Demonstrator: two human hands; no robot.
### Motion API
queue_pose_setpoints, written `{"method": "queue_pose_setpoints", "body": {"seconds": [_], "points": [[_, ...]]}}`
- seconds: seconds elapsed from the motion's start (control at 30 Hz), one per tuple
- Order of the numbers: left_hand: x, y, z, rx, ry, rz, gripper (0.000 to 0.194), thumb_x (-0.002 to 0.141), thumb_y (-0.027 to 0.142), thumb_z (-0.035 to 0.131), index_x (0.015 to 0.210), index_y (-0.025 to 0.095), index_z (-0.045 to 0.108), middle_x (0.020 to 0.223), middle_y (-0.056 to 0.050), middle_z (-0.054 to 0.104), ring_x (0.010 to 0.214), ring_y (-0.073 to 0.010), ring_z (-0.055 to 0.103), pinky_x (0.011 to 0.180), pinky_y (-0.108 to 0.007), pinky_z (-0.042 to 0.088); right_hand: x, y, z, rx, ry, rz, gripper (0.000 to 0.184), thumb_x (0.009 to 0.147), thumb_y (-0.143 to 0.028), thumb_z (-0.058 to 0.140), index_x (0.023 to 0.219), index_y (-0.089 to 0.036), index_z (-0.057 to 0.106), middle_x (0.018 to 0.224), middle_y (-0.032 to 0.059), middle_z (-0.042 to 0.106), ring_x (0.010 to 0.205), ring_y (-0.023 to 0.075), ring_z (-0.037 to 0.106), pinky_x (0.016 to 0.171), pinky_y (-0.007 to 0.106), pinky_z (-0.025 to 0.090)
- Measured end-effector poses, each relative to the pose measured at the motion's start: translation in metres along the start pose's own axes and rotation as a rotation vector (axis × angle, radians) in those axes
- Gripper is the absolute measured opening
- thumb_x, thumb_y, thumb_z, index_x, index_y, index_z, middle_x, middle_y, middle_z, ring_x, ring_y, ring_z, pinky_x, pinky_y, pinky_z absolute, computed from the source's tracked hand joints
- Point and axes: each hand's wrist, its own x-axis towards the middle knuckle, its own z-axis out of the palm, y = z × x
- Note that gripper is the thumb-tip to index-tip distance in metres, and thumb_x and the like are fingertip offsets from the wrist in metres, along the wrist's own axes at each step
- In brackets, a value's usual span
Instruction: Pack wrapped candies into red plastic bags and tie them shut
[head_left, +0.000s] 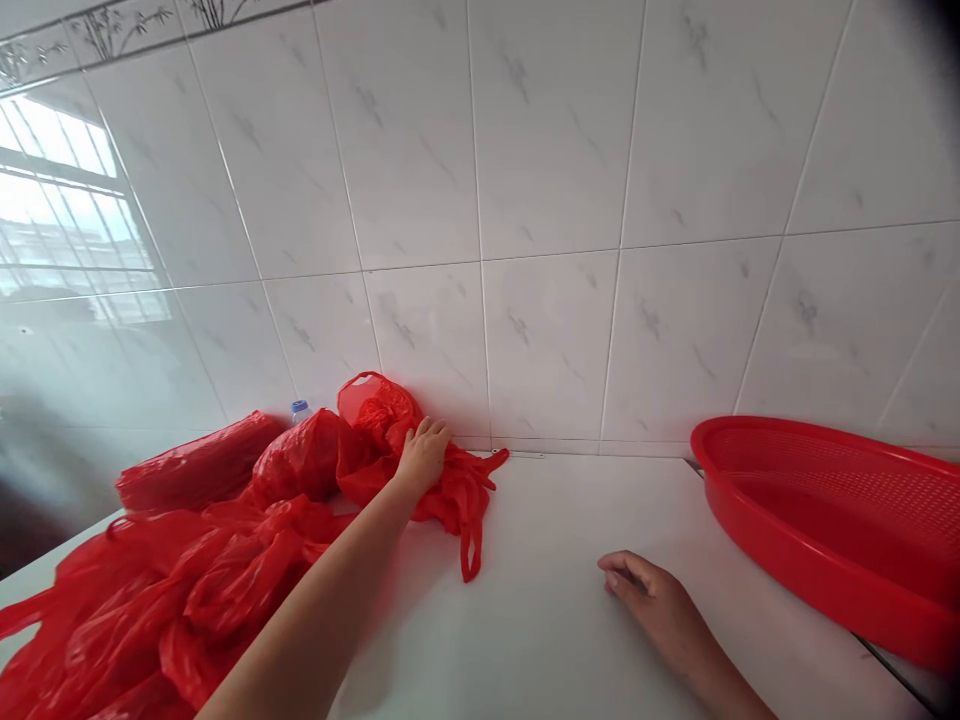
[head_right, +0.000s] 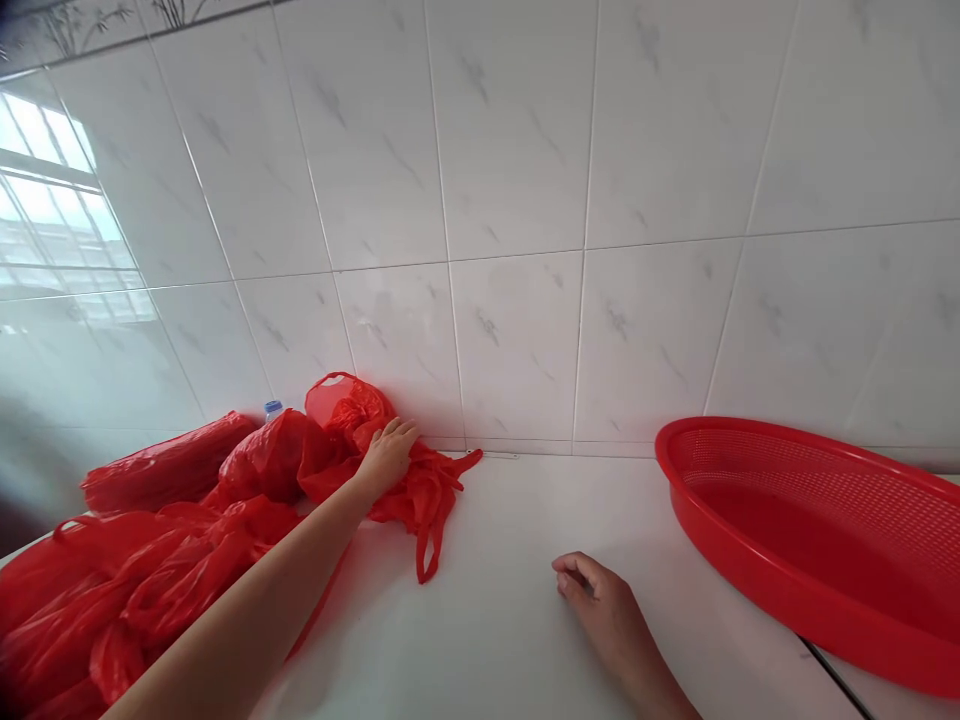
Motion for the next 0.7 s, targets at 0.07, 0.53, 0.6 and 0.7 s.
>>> {"method": "queue_pose_setpoints", "body": {"seconds": [0.07,0.53,0.6,0.7], "points": [[0.002,-0.003,0.006,0.021,0.019,-0.056,0.032,0.091,0.031,0.056,0.119,0.018,0.056,0.124,-0.010,0.057,0.105,-0.0230,0.059,0.088,-0.045,0.051,-0.001,-0.001,0.000,0.007,0.015,-0.010,0.026,0.081,-0.044,0.048,0.089,-0.026,0.065,0.088,0.0004,0.068,0.089,0.0223,0.062,0.077,0.030,0.047],[-0.004,0.041,-0.058,-0.174,0.476,-0.163,0.009,0.080,0.013,0.056,0.077,0.020,0.058,0.115,-0.007,0.058,0.118,-0.0292,0.042,0.101,-0.046,0.030,0.002,-0.002,-0.001,0.017,-0.003,0.010,0.023,0.082,-0.042,0.047,0.085,-0.025,0.063,0.086,0.0007,0.064,0.088,0.0219,0.059,0.078,0.032,0.044],[-0.015,0.061,-0.060,-0.257,0.451,-0.079,0.014,0.077,0.009,0.055,0.070,0.021,0.055,0.110,-0.006,0.060,0.111,-0.0270,0.046,0.099,-0.044,0.032,0.002,0.000,0.001,0.038,-0.003,-0.021,0.027,0.080,-0.046,0.051,0.092,-0.025,0.064,0.089,0.0019,0.064,0.091,0.0226,0.058,0.082,0.033,0.044],[-0.039,0.096,-0.051,-0.401,0.354,0.051,0.020,0.071,0.004,0.054,0.063,0.021,0.050,0.097,-0.003,0.064,0.097,-0.0231,0.051,0.092,-0.040,0.035,-0.001,-0.008,0.008,0.208,0.048,-0.094,0.051,0.072,-0.054,0.060,0.116,-0.028,0.057,0.101,0.0039,0.063,0.106,0.0248,0.056,0.092,0.037,0.043]]}}
